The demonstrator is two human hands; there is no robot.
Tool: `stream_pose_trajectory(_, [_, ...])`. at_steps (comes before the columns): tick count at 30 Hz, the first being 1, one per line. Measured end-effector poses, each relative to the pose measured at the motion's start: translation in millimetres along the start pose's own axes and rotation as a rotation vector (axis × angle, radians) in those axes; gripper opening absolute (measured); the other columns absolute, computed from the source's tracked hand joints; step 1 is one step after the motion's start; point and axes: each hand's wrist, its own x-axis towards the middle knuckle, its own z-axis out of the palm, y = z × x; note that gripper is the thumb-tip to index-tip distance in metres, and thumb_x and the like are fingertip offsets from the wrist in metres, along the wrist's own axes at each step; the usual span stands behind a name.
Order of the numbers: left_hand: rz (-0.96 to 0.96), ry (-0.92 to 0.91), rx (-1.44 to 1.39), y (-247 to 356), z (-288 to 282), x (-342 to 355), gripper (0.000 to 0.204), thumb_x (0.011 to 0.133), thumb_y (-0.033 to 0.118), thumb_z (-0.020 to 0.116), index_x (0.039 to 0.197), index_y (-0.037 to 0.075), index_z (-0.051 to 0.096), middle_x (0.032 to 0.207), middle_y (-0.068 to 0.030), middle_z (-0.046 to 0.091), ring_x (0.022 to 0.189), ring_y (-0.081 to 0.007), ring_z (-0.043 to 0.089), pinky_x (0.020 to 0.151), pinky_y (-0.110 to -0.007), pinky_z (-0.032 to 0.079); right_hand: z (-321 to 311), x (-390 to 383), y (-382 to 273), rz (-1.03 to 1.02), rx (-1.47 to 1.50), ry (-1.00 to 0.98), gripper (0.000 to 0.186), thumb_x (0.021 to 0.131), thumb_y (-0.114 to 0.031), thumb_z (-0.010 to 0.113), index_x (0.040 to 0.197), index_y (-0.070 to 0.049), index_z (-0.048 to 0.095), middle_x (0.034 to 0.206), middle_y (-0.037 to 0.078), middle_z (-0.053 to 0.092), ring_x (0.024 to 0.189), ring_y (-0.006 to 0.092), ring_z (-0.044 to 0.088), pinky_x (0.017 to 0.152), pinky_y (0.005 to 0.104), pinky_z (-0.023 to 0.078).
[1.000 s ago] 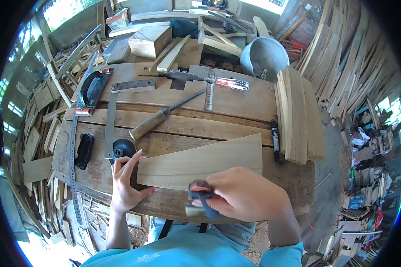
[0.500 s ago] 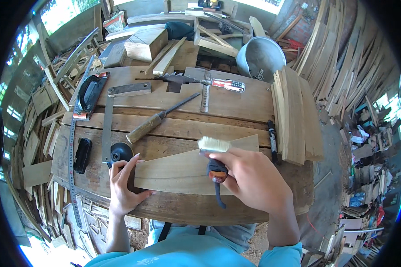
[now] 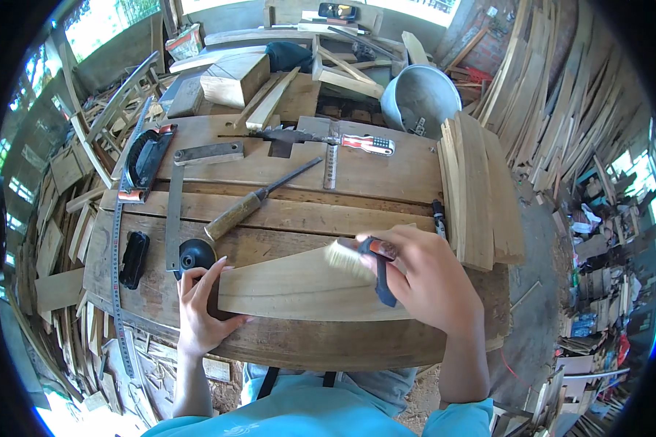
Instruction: Measuring wood pieces with a bevel gauge and cleaning them with a brush in a workshop.
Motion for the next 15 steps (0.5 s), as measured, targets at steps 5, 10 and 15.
stream_pose_trajectory(5, [0.002,0.007,-0.015,1,2,2,0.104,0.046,0.024,0.1,0.141,0.008,0.061,0.122,-0.0032,0.073,0.112,-0.0272,0.057,0.105,-0.045,0.04,0,-12,-7,-0.007,0.048,-0.028,0.035,0.088,-0.007,0.071,0.122,-0.002,0.071,0.095,0.016,0.07,0.08,0.0361,0.068,0.073,0.043,0.054])
stream_pose_trajectory(10, [0.009,0.005,-0.004,0,1,2,0.103,0.047,0.024,0.1,0.141,0.008,0.061,0.122,-0.0034,0.073,0.111,-0.0276,0.057,0.105,-0.045,0.04,-10,-21,-17,-0.071,0.111,-0.336,0.027,0.09,-0.012,0.078,0.116,-0.004,0.075,0.09,0.014,0.072,0.072,0.0318,0.068,0.065,0.0366,0.053])
stream_pose_trajectory(15, [0.015,0.012,-0.007,1,0,2,0.103,0.047,0.024,0.1,0.142,0.009,0.06,0.122,-0.0035,0.073,0.112,-0.0279,0.057,0.105,-0.045,0.04,-9,-23,-6,-0.104,0.252,-0.451,0.025,0.091,-0.013,0.078,0.114,-0.004,0.075,0.093,0.014,0.075,0.077,0.0325,0.071,0.069,0.0354,0.055])
